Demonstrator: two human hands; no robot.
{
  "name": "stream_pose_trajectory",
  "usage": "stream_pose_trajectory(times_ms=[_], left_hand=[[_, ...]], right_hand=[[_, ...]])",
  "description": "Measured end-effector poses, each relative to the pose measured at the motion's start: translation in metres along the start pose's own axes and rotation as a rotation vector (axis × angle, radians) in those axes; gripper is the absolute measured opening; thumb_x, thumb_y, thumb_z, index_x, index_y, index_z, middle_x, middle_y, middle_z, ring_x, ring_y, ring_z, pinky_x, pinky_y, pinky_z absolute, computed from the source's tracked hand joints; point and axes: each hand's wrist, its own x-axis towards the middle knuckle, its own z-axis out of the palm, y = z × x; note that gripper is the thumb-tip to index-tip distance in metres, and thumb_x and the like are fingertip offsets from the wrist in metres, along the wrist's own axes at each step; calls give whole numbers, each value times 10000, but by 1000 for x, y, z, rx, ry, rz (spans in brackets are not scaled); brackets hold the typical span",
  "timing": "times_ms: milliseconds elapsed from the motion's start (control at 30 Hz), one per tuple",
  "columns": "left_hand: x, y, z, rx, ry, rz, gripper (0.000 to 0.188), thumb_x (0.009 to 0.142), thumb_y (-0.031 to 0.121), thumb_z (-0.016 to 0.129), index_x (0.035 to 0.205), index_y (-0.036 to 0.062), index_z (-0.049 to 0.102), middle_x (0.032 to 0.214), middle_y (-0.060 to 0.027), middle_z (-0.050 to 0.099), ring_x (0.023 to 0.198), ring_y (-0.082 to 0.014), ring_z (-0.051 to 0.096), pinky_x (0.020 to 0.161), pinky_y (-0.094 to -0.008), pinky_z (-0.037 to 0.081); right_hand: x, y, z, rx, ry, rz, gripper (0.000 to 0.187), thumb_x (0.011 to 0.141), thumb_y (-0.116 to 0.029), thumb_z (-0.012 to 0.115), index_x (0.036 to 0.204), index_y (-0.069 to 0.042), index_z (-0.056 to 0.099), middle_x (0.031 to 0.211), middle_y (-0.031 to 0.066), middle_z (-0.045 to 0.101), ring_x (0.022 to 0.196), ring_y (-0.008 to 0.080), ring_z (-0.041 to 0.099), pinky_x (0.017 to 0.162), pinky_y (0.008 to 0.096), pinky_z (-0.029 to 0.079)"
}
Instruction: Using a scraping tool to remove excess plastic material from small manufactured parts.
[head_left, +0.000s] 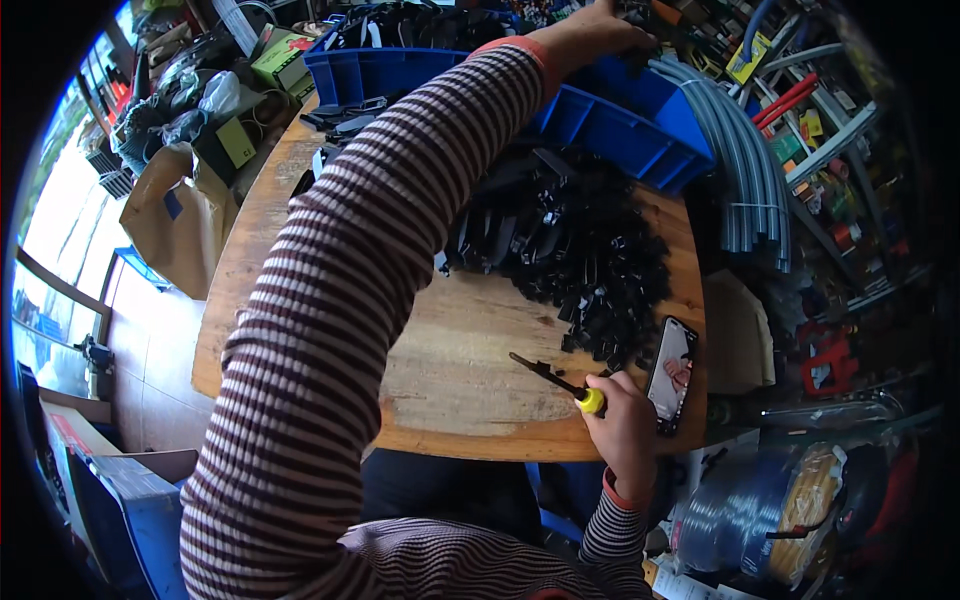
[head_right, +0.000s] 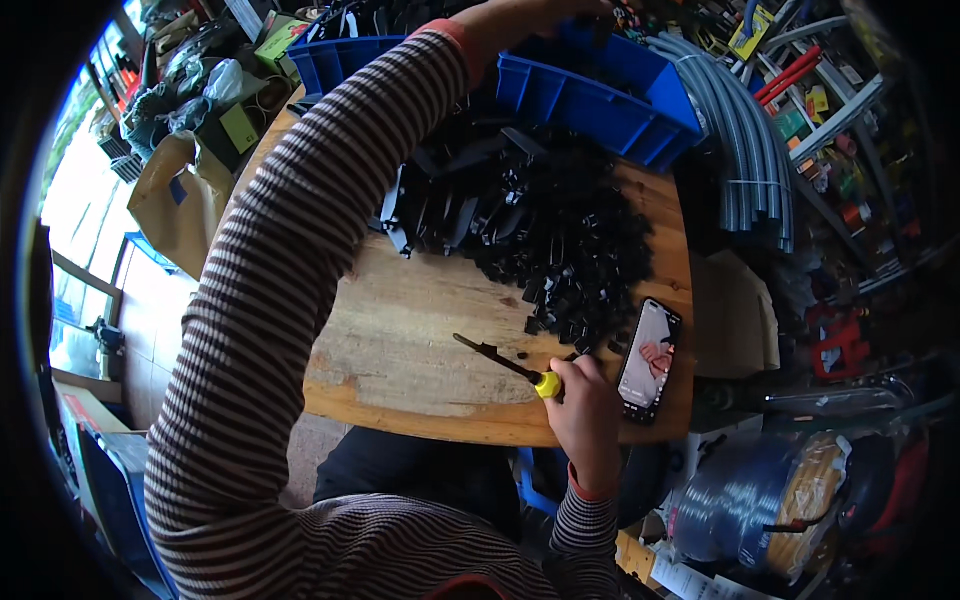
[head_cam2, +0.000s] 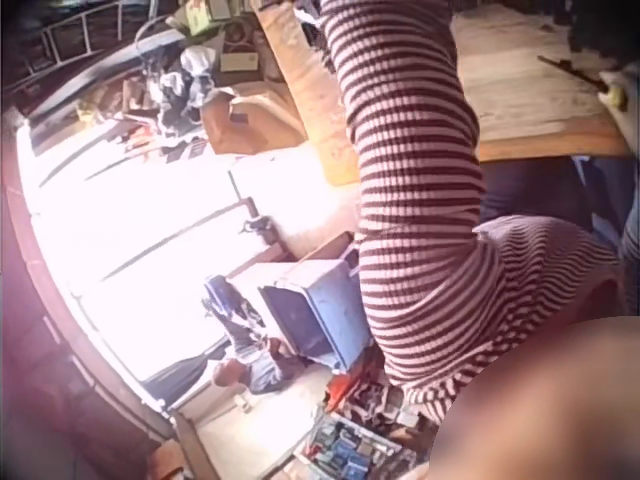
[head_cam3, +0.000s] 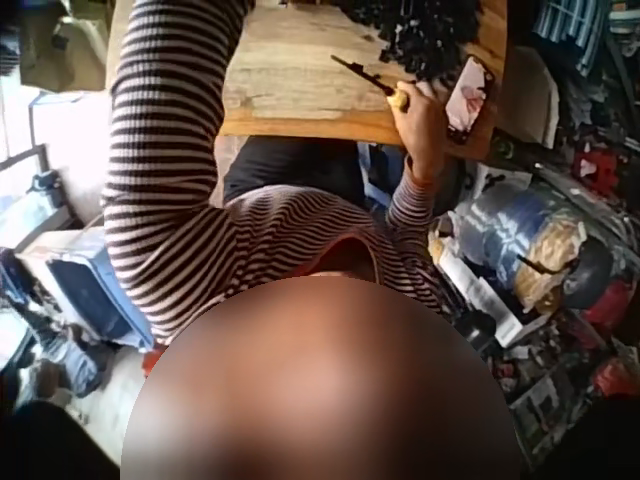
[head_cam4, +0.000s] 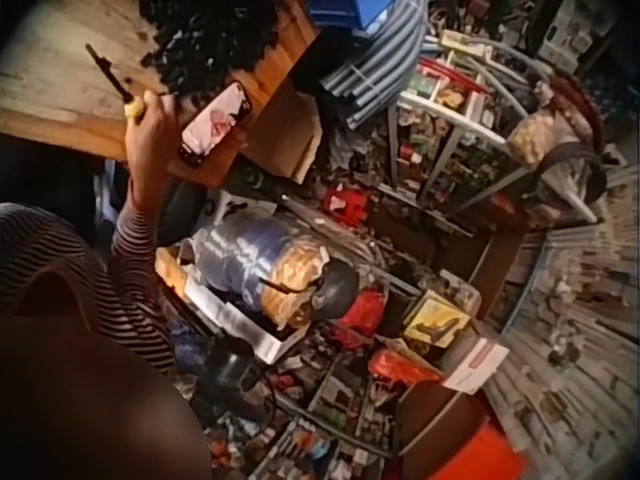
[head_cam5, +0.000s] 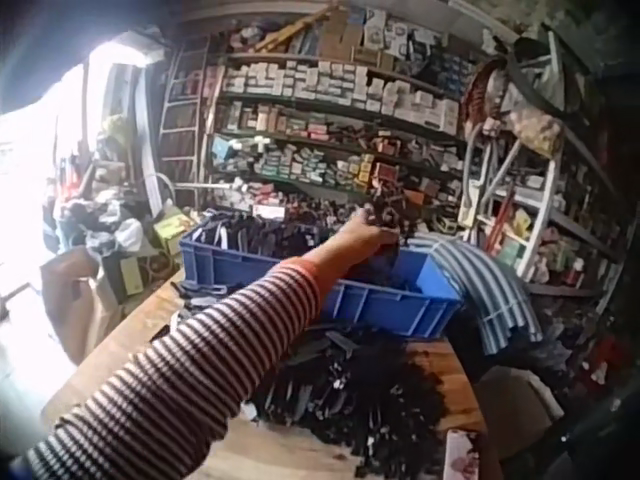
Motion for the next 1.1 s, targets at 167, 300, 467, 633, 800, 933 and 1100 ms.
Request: stream_pose_trajectory(times_ms=[167,300,467,633,800,933,1100], left_hand=[[-94,18,10,748,-655,185,404,864,170,610,1262,116,568,1023,-88,651,744,-206,655,636,-335,548],[-209,-27,-6,996,-645,422,418,845,114,614,1260,100,570,1302,-78,542,1127,-209,551,856,-332,521],[-246,-53,-11,939,-405,717,449,805,82,619,1251,103,574,1290,-87,541,1170,-234,512,870,-369,497],[-253,-59,-18,932,-247,857,474,768,73,629,1240,82,581,1232,-102,561,1064,-230,570,828,-343,513],[-307,-30,-14,706,-182,932,381,756,108,656,1127,25,622,1076,-86,570,890,-200,597,707,-298,534],[-356,-1,2,733,-377,967,428,733,108,652,1143,-14,634,1043,-90,569,902,-207,606,732,-296,547],[-360,8,-5,591,-543,919,432,757,137,625,1160,-17,614,1095,-114,575,952,-211,597,763,-296,540]], right_hand=[[1,14,-2,59,27,21,221,736,-47,750,931,10,662,850,161,612,781,347,627,660,382,496],[13,8,5,139,34,-107,162,749,-42,729,875,20,648,808,159,610,735,345,626,614,371,483],[45,-5,19,337,63,-198,116,801,-77,723,826,7,647,689,99,608,602,178,598,548,290,443],[66,-15,18,781,-20,-73,139,849,-133,709,845,-1,666,689,26,634,635,114,590,599,253,461],[70,-25,10,745,11,-79,114,848,-107,709,860,3,681,706,-1,632,637,68,545,598,225,436],[75,-33,35,660,-17,-182,105,834,-85,713,856,11,676,720,20,641,630,92,553,595,235,435],[70,-36,44,397,75,-291,114,819,-71,714,848,23,658,731,68,649,641,124,580,600,261,451]])
